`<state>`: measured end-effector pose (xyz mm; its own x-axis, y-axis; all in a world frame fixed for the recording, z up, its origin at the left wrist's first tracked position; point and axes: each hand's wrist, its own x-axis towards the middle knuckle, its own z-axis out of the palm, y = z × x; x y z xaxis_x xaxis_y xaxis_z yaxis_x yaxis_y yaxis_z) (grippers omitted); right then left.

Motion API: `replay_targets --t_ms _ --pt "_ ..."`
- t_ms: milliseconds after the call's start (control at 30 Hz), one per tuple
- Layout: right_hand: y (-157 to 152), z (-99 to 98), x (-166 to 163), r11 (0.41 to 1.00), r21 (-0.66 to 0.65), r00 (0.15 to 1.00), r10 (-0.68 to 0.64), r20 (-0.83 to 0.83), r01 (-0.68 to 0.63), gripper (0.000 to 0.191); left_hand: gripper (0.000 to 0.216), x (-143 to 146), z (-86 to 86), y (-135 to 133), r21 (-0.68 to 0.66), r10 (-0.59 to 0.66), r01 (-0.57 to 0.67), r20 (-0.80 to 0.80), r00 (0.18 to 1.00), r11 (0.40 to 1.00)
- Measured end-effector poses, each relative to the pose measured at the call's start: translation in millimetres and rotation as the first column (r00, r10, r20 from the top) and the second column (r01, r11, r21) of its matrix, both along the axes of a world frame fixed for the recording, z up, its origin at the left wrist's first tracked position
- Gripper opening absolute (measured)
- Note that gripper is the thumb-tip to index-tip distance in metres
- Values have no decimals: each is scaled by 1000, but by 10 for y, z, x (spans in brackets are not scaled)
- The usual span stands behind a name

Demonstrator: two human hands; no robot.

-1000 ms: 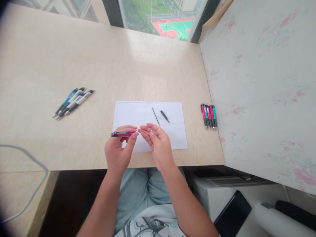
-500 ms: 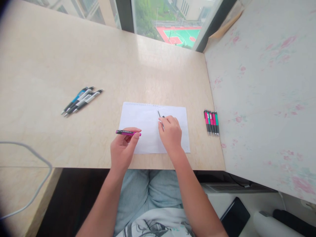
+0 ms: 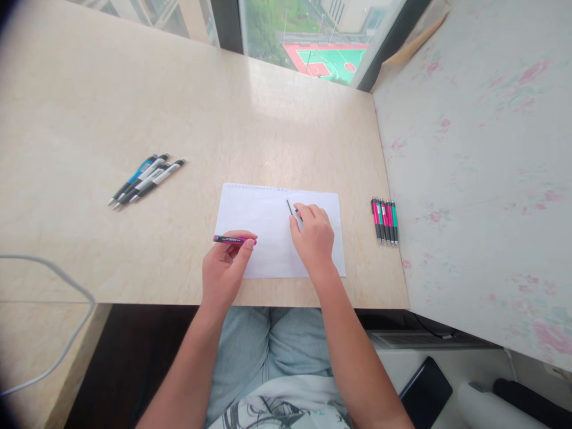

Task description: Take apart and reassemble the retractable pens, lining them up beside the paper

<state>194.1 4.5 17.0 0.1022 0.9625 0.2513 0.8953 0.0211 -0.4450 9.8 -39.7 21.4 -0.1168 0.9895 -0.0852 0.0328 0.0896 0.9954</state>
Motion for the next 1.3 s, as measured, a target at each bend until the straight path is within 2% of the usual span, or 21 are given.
replay_targets --t_ms 133,233,400,533,667,733,800,867,933,1033,1100,1300 --pt "-168 8 152 996 35 991 -75 -110 79 26 17 -4 -5 9 -10 -12 11 -88 996 1000" --pt "-333 -30 315 984 57 978 -158 -137 167 27 22 -2 27 25 14 -24 28 -224 974 1000" --pt "-484 -148 537 966 49 953 -241 -182 254 28 12 28 100 67 53 -98 143 -501 860 988" --pt "-489 -222 593 965 30 936 -246 -252 262 27 17 91 87 200 41 -137 211 -638 758 977" --pt "-478 -238 590 968 19 921 -230 -315 248 25 16 242 60 441 64 -124 216 -651 749 974" --pt "-475 -228 583 970 6 915 -227 -332 243 25 17 329 67 539 36 -145 218 -640 754 975" --pt "-473 -213 578 971 2 912 -222 -345 238 24 22 385 83 582 -20 -170 210 -666 727 978" --pt "-472 -201 575 971 7 907 -219 -359 238 24 31 386 94 562 -52 -164 183 -719 676 982" --pt "-472 -199 575 971 19 903 -215 -371 239 24 30 327 87 496 -23 -113 147 -760 640 989" --pt "-474 -215 582 971 30 903 -208 -376 236 24 17 183 37 366 85 -21 127 -749 662 988" --pt "-475 -230 586 971 32 904 -207 -374 236 24 17 97 -10 290 127 -3 148 -751 661 981" --pt "-471 -235 587 971 46 908 -202 -367 235 24 22 8 -103 186 116 0 174 -833 554 978"
